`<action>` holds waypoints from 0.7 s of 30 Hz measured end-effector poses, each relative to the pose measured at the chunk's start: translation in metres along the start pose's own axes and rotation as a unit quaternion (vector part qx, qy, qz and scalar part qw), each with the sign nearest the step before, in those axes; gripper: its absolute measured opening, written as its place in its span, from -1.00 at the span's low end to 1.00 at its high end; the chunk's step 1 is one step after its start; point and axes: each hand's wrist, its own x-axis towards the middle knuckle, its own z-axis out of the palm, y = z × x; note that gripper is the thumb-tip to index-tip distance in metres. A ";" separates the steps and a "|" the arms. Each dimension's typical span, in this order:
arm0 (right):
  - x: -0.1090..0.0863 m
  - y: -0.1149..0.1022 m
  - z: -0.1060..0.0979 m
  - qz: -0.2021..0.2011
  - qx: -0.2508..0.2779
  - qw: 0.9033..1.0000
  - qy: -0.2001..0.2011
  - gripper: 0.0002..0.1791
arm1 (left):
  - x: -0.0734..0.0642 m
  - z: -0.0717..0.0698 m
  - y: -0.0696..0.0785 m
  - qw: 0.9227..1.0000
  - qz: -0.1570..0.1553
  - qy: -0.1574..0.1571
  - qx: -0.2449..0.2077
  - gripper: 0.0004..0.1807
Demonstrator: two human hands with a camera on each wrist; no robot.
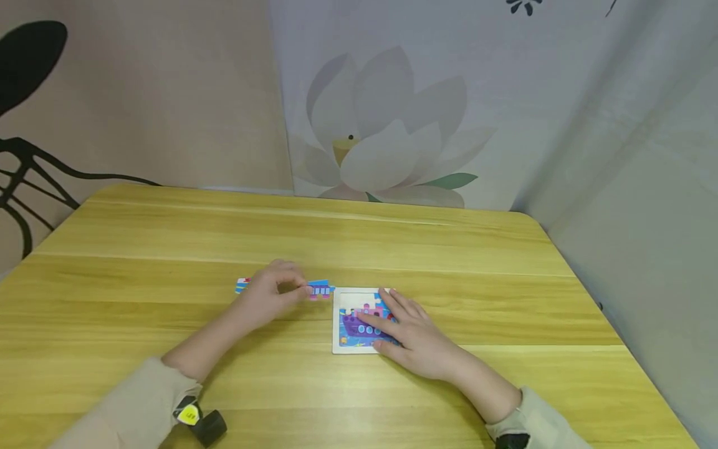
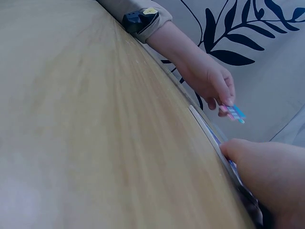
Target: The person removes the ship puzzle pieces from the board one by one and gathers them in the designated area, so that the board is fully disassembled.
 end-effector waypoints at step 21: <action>0.000 0.003 0.002 -0.003 0.002 1.000 0.001 -0.47 | -0.012 -0.050 -0.034 0.997 -0.032 0.018 0.071 -0.80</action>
